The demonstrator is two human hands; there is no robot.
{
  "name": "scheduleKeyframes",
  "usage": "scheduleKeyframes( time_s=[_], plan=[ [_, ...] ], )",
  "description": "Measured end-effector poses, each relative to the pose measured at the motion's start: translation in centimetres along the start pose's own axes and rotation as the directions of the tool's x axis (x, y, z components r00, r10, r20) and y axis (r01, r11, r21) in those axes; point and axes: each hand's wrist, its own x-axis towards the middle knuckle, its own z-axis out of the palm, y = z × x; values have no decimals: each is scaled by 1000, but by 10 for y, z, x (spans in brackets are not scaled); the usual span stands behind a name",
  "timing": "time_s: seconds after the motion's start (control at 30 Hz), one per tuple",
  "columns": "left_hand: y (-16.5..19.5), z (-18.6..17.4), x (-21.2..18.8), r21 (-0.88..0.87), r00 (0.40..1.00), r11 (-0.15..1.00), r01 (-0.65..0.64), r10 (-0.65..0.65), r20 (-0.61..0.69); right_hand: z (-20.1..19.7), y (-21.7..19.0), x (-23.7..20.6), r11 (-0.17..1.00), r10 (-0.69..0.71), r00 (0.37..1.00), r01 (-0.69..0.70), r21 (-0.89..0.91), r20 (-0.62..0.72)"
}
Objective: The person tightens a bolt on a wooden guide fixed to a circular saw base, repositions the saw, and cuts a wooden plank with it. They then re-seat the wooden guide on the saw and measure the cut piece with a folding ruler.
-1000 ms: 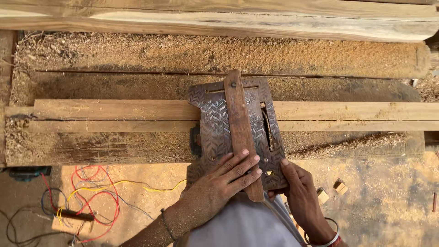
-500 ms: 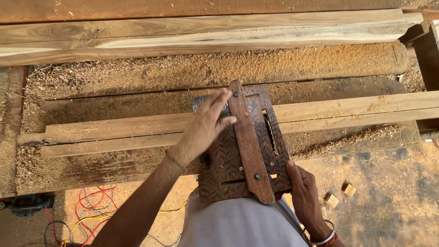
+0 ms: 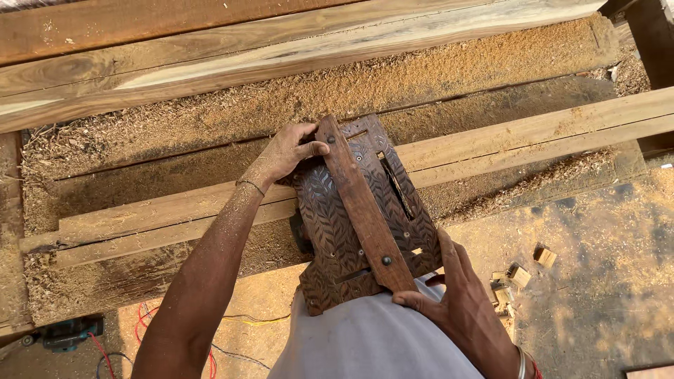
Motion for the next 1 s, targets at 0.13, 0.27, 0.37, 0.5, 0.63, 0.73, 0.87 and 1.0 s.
scheduleKeyframes(
  time_s=[0.13, 0.27, 0.37, 0.5, 0.63, 0.73, 0.87, 1.0],
  plan=[
    [-7, 7, -2, 32, 999, 999, 38, -37, -29, 3, -2, 5, 994, 78, 996, -75, -76, 47],
    [-8, 10, -1, 67, 995, 997, -34, 40, -93, 7, -1, 7, 993, -11, 1000, 13, -120, 13],
    [-7, 13, -1, 83, 993, 996, -24, 34, -116, 10, -4, 6, 990, -10, 1000, 13, -140, 18],
    [-2, 14, -3, 89, 992, 996, -4, 15, -122, 11, -10, 7, 988, -27, 1000, 26, -153, -7],
    [6, 17, -6, 63, 981, 996, -59, 69, -179, 9, -14, 6, 980, -40, 999, 37, -194, -15],
    [6, 16, -5, 71, 985, 996, -52, 63, -162, 8, -15, 3, 972, -92, 994, 78, -222, -53],
    [-3, 20, -1, 88, 972, 990, -113, 129, -198, 12, -17, 1, 968, -103, 993, 85, -234, -65],
    [-15, 29, 8, 131, 971, 991, 12, 20, -239, 18, -18, -2, 972, -114, 990, 94, -217, -79]
  ],
)
